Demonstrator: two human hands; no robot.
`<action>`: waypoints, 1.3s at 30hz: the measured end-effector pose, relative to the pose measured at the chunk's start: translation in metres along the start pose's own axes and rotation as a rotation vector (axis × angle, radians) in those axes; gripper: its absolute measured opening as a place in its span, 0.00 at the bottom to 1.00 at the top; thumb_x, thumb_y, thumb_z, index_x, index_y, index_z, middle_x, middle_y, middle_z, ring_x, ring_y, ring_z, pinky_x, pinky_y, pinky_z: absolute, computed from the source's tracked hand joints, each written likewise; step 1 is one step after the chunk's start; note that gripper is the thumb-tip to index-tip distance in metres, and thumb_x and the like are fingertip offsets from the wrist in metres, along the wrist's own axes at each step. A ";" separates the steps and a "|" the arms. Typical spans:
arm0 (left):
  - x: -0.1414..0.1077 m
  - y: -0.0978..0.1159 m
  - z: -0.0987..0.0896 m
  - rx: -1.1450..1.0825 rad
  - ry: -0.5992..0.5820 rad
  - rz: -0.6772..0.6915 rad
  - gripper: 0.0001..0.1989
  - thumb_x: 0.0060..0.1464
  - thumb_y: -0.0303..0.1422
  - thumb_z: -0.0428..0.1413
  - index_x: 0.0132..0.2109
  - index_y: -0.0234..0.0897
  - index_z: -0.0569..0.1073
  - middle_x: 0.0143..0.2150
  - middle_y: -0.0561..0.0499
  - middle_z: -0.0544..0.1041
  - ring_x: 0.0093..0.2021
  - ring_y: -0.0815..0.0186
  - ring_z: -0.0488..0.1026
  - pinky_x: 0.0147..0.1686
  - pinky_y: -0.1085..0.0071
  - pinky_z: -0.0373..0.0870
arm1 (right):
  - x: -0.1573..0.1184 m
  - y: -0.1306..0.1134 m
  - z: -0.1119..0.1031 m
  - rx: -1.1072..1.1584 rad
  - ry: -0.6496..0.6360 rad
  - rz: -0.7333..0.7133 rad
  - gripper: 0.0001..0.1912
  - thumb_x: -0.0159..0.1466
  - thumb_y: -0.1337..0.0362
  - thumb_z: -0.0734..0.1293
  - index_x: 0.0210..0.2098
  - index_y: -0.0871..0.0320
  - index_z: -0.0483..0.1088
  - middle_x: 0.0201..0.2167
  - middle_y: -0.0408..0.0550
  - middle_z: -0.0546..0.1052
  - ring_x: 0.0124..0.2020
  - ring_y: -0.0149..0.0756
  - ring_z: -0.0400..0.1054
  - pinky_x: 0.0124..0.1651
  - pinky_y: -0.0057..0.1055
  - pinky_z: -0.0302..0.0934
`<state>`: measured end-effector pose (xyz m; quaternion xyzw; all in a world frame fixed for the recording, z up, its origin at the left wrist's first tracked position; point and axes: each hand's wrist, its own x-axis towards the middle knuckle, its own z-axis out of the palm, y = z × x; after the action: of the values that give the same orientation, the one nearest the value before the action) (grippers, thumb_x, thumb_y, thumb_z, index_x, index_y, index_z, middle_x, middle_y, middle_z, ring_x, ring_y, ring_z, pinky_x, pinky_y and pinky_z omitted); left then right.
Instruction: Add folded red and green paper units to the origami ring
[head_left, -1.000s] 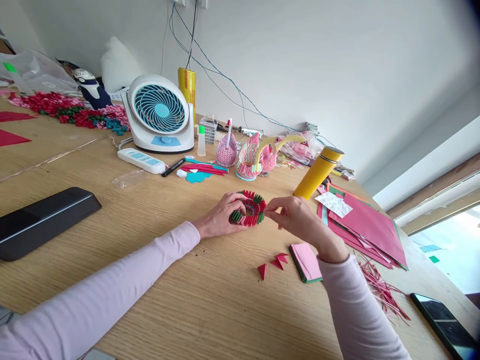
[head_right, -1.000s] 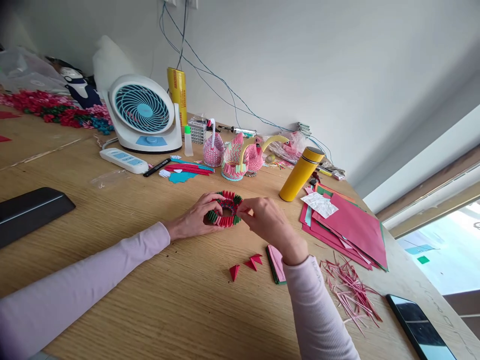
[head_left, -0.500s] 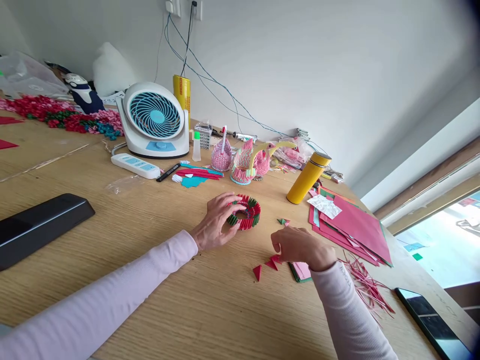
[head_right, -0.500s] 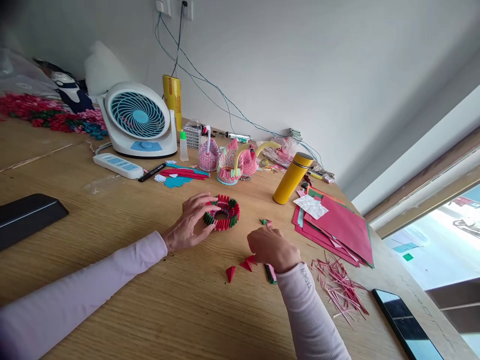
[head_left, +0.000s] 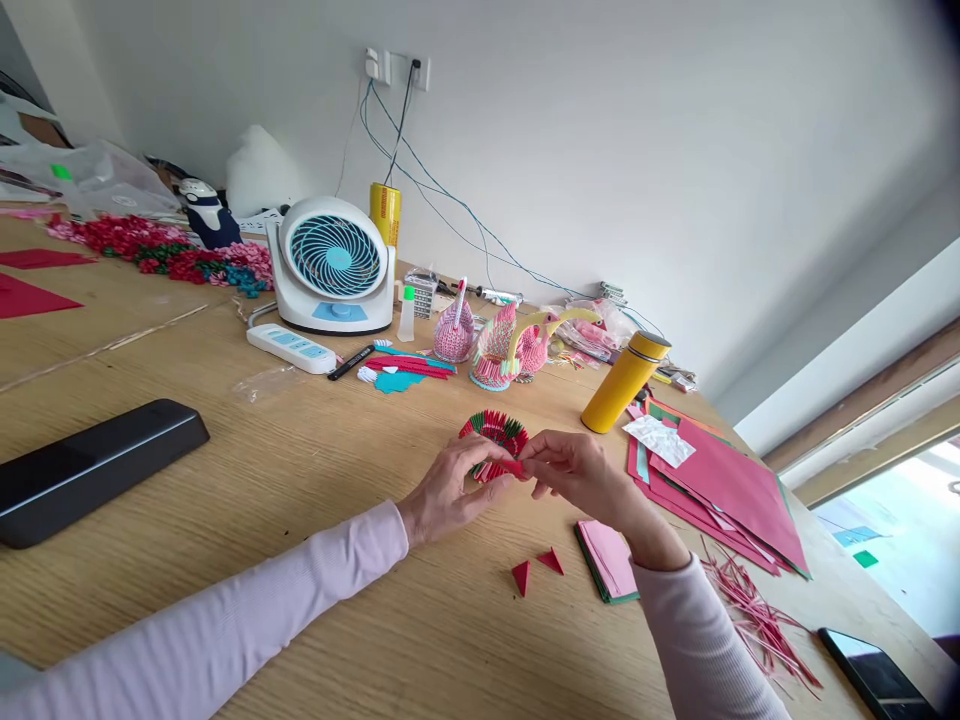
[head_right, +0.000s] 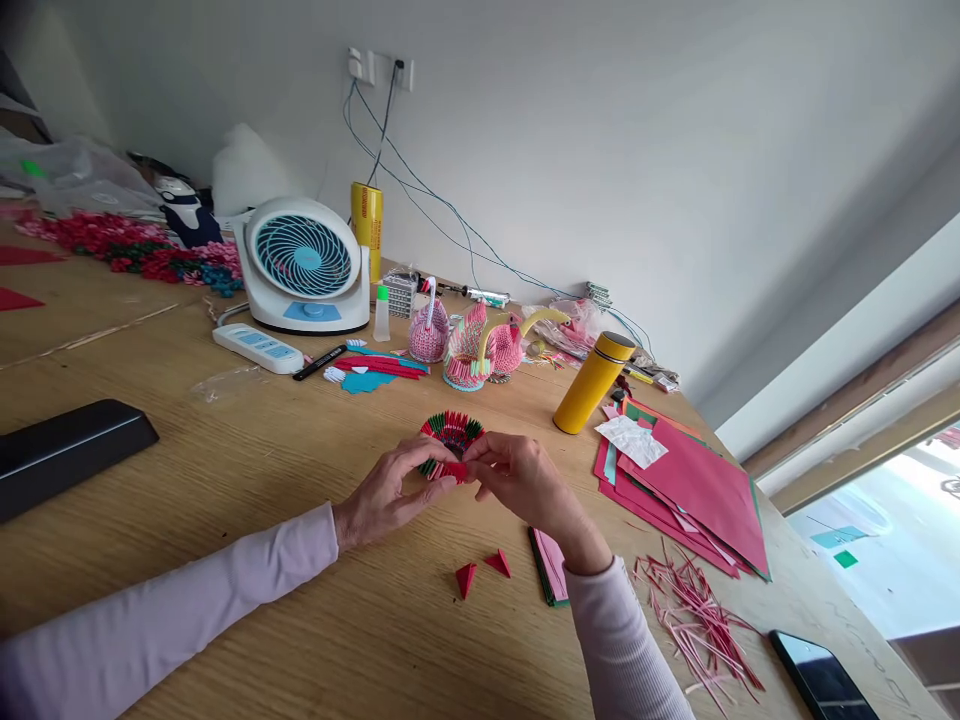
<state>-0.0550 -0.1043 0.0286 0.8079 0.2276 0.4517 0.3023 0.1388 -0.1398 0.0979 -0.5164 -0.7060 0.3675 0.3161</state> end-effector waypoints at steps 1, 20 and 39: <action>0.000 0.001 0.001 -0.045 -0.010 -0.047 0.10 0.60 0.38 0.55 0.42 0.37 0.75 0.41 0.48 0.78 0.41 0.63 0.74 0.45 0.66 0.68 | 0.001 0.001 0.002 0.020 0.000 -0.007 0.08 0.59 0.60 0.68 0.32 0.59 0.72 0.27 0.44 0.78 0.23 0.29 0.73 0.27 0.25 0.66; 0.002 -0.009 -0.005 0.232 0.329 0.290 0.03 0.61 0.27 0.54 0.38 0.35 0.73 0.33 0.50 0.76 0.34 0.69 0.73 0.37 0.73 0.69 | 0.010 0.001 0.066 1.023 0.368 0.189 0.20 0.45 0.58 0.81 0.32 0.62 0.78 0.23 0.41 0.76 0.20 0.21 0.65 0.18 0.15 0.56; 0.002 -0.005 -0.010 0.438 0.287 0.385 0.02 0.62 0.26 0.55 0.41 0.38 0.70 0.35 0.54 0.80 0.36 0.70 0.76 0.39 0.70 0.65 | 0.011 -0.014 0.081 1.685 0.433 0.511 0.11 0.71 0.70 0.60 0.32 0.61 0.71 0.20 0.37 0.72 0.13 0.16 0.59 0.12 0.10 0.51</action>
<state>-0.0633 -0.0968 0.0307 0.8100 0.2027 0.5503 -0.0048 0.0623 -0.1471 0.0678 -0.3127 0.0076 0.7162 0.6239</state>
